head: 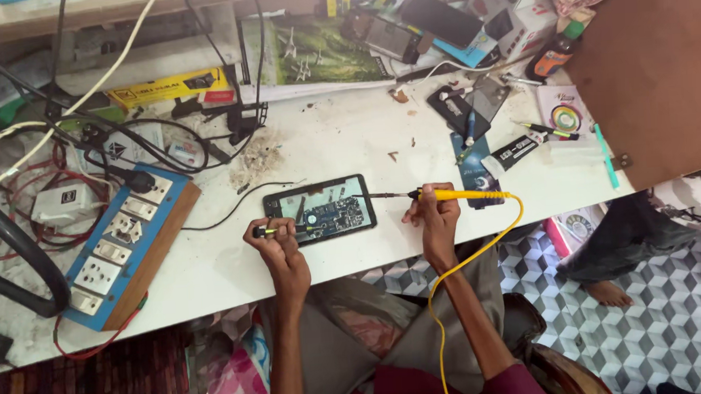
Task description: The person uses a soldering iron and a probe to work on a circuit board placed on a smartphone screen. They repeatedly apply heat to specific points on the board while holding it steady.
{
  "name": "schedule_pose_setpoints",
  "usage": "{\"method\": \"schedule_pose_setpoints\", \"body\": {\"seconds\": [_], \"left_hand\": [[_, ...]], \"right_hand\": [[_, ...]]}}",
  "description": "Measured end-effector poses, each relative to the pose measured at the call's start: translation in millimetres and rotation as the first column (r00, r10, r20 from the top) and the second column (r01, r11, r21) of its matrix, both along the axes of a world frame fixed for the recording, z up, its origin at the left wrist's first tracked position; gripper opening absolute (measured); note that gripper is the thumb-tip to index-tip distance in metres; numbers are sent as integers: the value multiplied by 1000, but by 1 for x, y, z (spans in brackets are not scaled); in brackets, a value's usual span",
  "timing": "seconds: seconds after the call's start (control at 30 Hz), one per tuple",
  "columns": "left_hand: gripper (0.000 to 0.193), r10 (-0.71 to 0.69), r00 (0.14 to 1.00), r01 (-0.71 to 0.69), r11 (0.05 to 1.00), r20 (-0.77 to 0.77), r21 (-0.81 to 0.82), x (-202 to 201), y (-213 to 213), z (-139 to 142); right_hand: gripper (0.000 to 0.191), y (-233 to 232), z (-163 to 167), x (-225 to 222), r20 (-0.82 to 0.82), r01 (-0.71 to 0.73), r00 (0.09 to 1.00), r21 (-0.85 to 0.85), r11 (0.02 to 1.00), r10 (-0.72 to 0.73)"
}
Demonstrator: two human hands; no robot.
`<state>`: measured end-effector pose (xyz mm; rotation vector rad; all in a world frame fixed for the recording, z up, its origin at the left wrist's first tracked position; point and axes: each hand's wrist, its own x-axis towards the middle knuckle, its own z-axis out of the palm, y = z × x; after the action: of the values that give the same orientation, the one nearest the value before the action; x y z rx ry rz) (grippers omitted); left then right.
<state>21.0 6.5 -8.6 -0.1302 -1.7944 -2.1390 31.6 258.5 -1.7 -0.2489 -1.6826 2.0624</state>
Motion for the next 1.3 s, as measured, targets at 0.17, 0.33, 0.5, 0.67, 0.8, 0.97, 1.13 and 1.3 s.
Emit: {"method": "schedule_pose_setpoints", "body": {"seconds": [0.17, 0.33, 0.5, 0.67, 0.8, 0.97, 1.13, 1.3], "left_hand": [[23, 2, 1000, -2, 1000, -12, 19, 0, 1, 3], [21, 1, 1000, -1, 1000, -21, 4, 1, 1, 3], [22, -6, 998, 7, 1000, -68, 19, 0, 1, 1], [24, -18, 999, 20, 998, -30, 57, 0, 1, 3], [24, -6, 999, 7, 1000, -32, 26, 0, 1, 6], [23, -10, 1000, 10, 1000, -22, 12, 2, -1, 5], [27, -5, 999, 6, 999, -35, 32, 1, 0, 3], [26, -12, 1000, 12, 1000, -22, 3, 1, -2, 3]], "right_hand": [[23, -2, 5, -1, 49, -76, 996, 100, 992, 71], [21, -1, 3, -2, 109, -146, 986, 186, 972, 127], [21, -3, 1, -1, 75, -136, 990, 202, 970, 123], [21, -2, 1, -2, 75, -108, 992, 154, 982, 97], [21, -3, 2, -3, 56, -142, 989, 144, 979, 135], [21, -3, 2, -2, 79, -130, 990, 196, 972, 116], [22, -6, 4, 0, 76, -128, 990, 192, 973, 115], [23, -10, 5, 0, 69, -90, 995, 193, 977, 78]]}}
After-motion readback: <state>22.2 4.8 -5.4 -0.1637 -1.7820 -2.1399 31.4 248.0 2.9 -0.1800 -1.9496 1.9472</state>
